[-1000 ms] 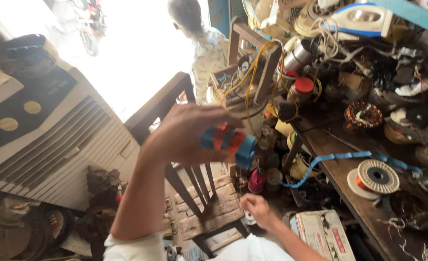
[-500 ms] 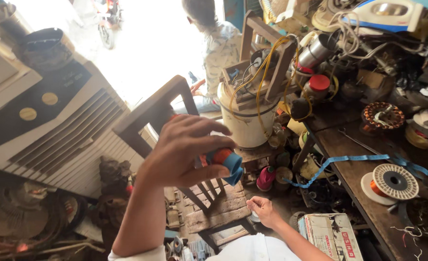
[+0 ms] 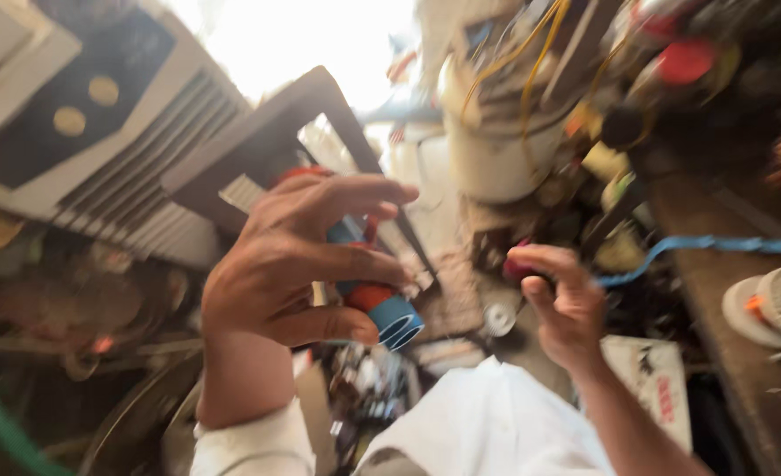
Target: The person hand-winds copper magnet wire around a blue plastic tube, rotating the tube and guiding the wire to build up even coil layers. They then tuck and press the wire end to secure the finished coil.
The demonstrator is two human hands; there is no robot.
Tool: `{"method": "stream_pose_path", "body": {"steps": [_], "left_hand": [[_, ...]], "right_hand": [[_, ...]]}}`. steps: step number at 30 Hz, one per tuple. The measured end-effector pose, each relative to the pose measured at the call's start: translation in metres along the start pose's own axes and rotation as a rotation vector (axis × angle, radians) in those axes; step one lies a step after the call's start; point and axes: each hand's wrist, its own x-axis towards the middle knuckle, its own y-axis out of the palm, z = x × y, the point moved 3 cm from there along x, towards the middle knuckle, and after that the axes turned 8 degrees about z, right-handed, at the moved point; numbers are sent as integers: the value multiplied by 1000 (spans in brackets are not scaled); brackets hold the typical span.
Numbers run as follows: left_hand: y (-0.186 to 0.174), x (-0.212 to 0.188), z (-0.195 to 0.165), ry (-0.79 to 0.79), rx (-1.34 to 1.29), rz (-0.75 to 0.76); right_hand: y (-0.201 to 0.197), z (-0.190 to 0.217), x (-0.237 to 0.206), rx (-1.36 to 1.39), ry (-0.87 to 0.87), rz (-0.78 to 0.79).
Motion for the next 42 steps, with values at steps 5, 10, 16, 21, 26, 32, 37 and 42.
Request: {"method": "stream_pose_path", "body": {"steps": [5, 10, 16, 21, 26, 32, 37, 42], "left_hand": [[7, 10, -31, -104, 41, 21], [11, 19, -50, -61, 46, 176], [29, 19, -64, -84, 71, 145], [39, 16, -74, -118, 4, 160], [39, 13, -83, -142, -26, 225], [28, 6, -109, -184, 183, 47], [58, 5, -137, -333, 487, -132], [83, -16, -122, -411, 637, -244]], "right_hand": [[16, 86, 13, 224, -257, 183], [27, 120, 26, 278, -352, 318], [26, 123, 32, 366, -526, 465], [27, 115, 27, 483, -542, 502], [29, 112, 23, 451, -597, 531], [34, 109, 22, 358, -662, 529], [42, 104, 23, 340, -607, 434], [55, 104, 26, 278, -586, 368]]}}
